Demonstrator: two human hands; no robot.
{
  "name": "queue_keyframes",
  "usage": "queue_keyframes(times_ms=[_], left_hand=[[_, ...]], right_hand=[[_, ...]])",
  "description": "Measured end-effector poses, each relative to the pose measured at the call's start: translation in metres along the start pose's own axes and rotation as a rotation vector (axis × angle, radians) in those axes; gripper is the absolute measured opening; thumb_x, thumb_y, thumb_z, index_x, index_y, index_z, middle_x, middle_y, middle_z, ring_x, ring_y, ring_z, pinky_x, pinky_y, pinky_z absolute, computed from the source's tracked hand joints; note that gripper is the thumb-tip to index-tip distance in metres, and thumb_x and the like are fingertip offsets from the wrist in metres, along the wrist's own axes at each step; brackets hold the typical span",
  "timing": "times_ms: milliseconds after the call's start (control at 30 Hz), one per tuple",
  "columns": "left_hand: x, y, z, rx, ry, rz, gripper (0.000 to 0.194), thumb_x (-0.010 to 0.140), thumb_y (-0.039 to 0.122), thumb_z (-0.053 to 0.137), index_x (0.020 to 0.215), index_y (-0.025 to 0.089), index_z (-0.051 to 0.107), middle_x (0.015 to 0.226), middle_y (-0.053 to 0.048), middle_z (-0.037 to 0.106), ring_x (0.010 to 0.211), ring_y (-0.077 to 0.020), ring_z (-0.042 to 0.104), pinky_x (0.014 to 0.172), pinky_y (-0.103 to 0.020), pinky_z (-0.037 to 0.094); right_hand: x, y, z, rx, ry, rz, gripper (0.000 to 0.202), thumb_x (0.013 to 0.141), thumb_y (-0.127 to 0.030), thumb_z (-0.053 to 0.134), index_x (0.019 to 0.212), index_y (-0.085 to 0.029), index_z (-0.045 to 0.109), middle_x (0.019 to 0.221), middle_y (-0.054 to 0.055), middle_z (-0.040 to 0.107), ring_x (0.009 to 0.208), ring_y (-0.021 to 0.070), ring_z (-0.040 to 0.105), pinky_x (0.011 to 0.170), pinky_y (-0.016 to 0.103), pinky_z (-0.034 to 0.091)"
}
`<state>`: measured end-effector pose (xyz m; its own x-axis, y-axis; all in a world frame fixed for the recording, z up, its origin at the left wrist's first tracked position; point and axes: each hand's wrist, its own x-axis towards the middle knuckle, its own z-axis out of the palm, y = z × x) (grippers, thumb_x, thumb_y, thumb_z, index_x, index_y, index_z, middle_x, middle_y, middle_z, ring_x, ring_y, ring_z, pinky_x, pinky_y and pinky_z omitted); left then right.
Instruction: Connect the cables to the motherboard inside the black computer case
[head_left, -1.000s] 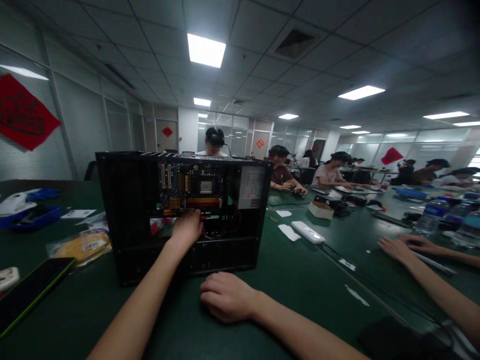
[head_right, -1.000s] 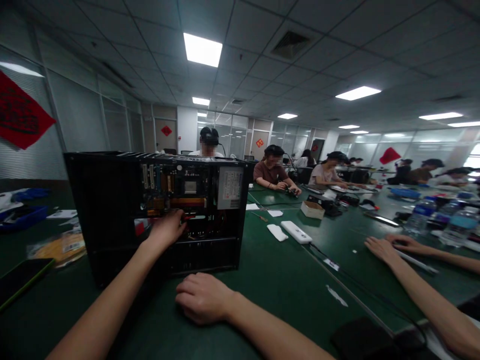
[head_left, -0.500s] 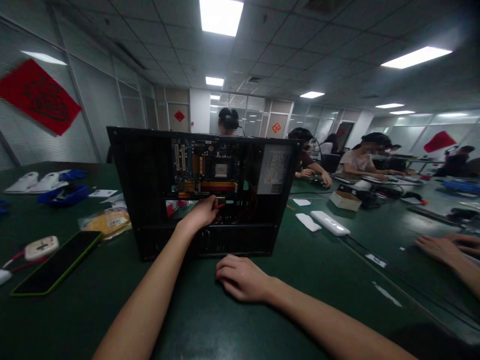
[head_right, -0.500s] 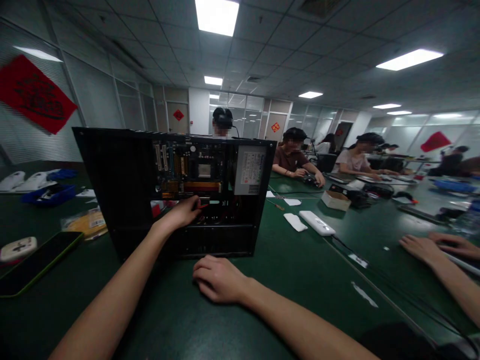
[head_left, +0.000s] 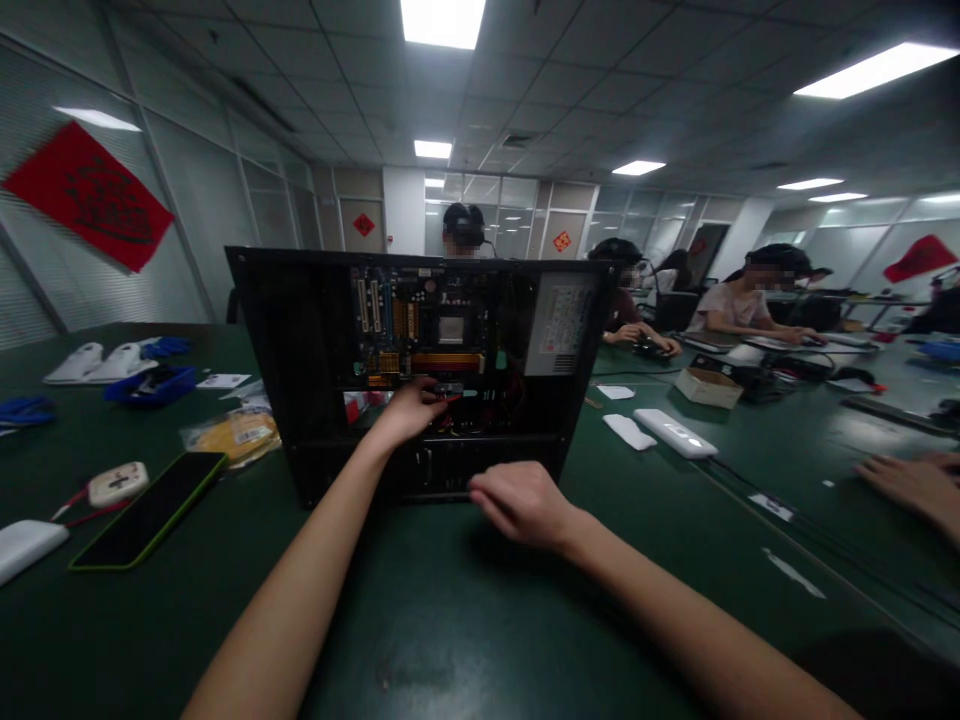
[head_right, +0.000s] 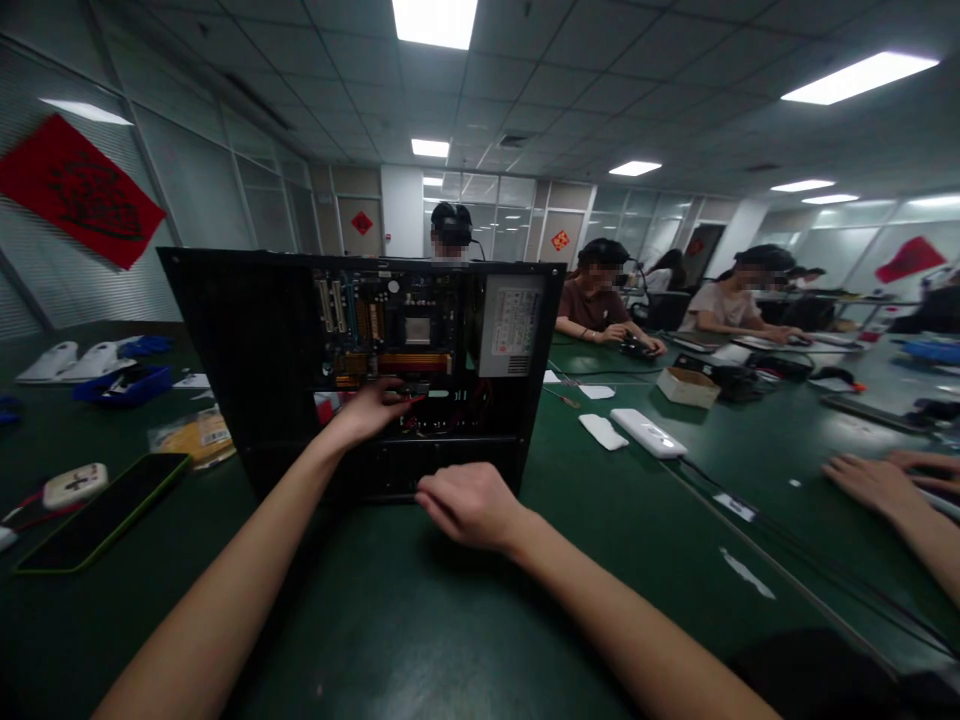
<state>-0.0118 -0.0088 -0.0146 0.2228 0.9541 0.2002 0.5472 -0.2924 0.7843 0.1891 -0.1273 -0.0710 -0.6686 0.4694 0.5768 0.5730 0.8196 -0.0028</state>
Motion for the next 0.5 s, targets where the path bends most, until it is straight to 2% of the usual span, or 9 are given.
queue_keyframes(times_ms=[33,133,233,333,500], left_hand=[[0.001,0.0,-0.001,-0.06,-0.011,0.006,0.048,0.086,0.018,0.064,0.132,0.013,0.051,0.113,-0.012,0.072,0.103,-0.0214,0.069,0.086,-0.029,0.053],[0.001,0.001,-0.003,-0.156,-0.006,0.017,0.049,0.085,0.014,0.064,0.132,0.01,0.053,0.111,-0.013,0.073,0.101,-0.0206,0.07,0.087,-0.029,0.054],[0.0,0.002,-0.004,-0.155,0.018,0.031,0.051,0.082,0.013,0.066,0.131,0.009,0.055,0.106,-0.012,0.075,0.096,-0.0206,0.071,0.085,-0.029,0.054],[-0.001,0.002,-0.004,-0.137,0.035,0.058,0.052,0.079,0.013,0.069,0.13,0.009,0.059,0.109,-0.012,0.074,0.099,-0.0223,0.07,0.087,-0.03,0.054],[-0.001,-0.003,-0.006,-0.045,0.072,0.114,0.052,0.077,0.029,0.072,0.124,0.008,0.065,0.107,-0.012,0.075,0.104,-0.0273,0.068,0.092,-0.035,0.051]], right_hand=[[0.008,0.005,-0.01,-0.019,0.033,0.096,0.033,0.104,-0.03,0.036,0.101,-0.018,0.066,0.081,0.007,0.067,0.073,0.0159,0.062,0.071,0.027,0.046],[0.039,0.025,-0.034,-0.072,0.066,0.375,0.03,0.104,-0.031,0.039,0.111,-0.018,0.065,0.104,0.01,0.069,0.095,0.0189,0.065,0.086,0.027,0.046],[0.071,0.046,-0.039,-0.172,-0.08,0.638,0.026,0.099,-0.029,0.05,0.12,-0.018,0.063,0.11,0.011,0.069,0.099,0.023,0.066,0.083,0.028,0.046],[0.092,0.059,-0.029,-0.16,-0.229,0.669,0.025,0.101,-0.029,0.05,0.116,-0.018,0.066,0.11,0.012,0.07,0.099,0.0232,0.066,0.077,0.025,0.045],[0.101,0.068,-0.011,-0.1,-0.289,0.609,0.027,0.103,-0.022,0.043,0.108,-0.015,0.068,0.105,0.012,0.072,0.096,0.0203,0.067,0.074,0.023,0.042]])
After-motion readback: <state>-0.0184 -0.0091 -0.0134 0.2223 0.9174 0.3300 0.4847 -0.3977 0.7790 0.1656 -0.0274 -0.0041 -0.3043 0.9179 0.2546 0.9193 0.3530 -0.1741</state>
